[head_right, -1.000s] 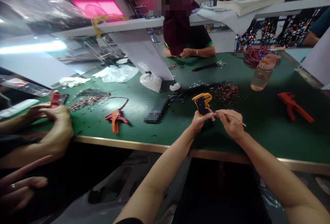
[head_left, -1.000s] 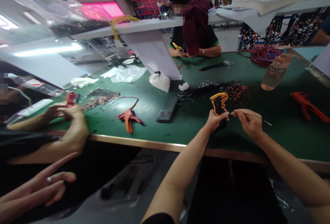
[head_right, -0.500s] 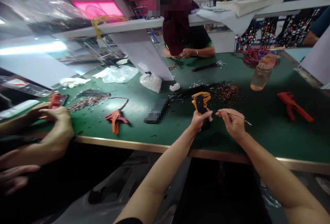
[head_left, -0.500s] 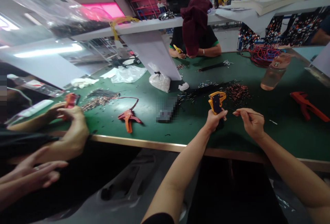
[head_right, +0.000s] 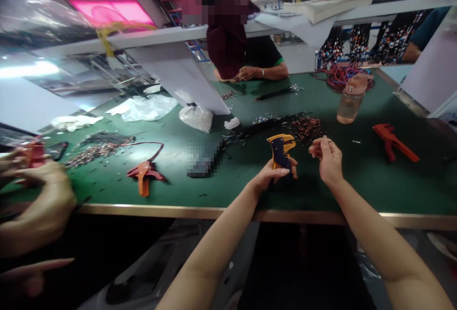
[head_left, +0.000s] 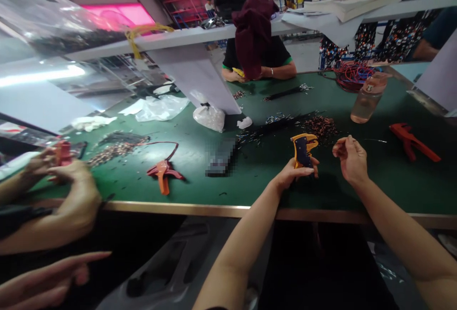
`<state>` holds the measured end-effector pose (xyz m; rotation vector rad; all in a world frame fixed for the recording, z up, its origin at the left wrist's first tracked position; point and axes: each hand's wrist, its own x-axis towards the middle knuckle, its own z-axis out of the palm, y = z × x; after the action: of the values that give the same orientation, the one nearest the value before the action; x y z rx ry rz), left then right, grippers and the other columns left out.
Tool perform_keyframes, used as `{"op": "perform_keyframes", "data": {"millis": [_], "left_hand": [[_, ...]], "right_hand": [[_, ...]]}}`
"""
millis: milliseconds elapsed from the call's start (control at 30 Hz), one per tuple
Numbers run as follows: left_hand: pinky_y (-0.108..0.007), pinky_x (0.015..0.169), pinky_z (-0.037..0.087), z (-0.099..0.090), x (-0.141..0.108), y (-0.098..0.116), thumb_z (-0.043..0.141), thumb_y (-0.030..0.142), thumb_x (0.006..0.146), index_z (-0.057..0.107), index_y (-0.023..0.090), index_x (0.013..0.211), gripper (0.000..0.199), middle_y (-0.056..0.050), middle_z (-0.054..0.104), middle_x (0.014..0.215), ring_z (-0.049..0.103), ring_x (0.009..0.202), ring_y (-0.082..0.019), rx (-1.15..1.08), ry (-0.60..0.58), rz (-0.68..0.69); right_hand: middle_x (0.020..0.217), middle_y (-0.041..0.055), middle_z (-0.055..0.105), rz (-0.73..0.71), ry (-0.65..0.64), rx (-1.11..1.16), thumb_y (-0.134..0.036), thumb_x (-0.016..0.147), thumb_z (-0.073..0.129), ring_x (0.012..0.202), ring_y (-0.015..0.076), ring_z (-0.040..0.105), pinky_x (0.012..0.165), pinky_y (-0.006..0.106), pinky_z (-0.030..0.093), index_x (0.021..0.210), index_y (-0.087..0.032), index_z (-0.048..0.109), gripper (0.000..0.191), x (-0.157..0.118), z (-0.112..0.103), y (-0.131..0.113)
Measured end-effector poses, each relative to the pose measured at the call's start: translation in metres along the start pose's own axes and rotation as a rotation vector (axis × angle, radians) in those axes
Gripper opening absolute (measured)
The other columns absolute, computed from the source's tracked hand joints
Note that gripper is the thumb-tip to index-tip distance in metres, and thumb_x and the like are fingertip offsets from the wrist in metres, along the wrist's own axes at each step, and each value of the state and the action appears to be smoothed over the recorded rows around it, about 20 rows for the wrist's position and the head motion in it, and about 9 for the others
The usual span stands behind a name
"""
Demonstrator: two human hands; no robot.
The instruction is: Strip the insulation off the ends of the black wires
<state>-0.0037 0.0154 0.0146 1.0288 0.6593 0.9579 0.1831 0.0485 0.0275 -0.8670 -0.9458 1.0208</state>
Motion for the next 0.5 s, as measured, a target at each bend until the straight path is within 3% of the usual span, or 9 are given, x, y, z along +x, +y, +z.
{"op": "perform_keyframes", "data": {"millis": [500], "left_hand": [[-0.034, 0.078, 0.05, 0.0016, -0.0014, 0.0003, 0.09, 0.041, 0.057, 0.072, 0.013, 0.092, 0.048, -0.004, 0.07, 0.074, 0.067, 0.07, -0.019, 0.018, -0.025, -0.013]], "right_hand": [[0.057, -0.0017, 0.065, 0.133, 0.014, 0.085, -0.066, 0.069, 0.079, 0.052, 0.0099, 0.059, 0.049, 0.022, 0.043, 0.071, -0.021, 0.067, 0.047, -0.0045, 0.0061, -0.0031]]}}
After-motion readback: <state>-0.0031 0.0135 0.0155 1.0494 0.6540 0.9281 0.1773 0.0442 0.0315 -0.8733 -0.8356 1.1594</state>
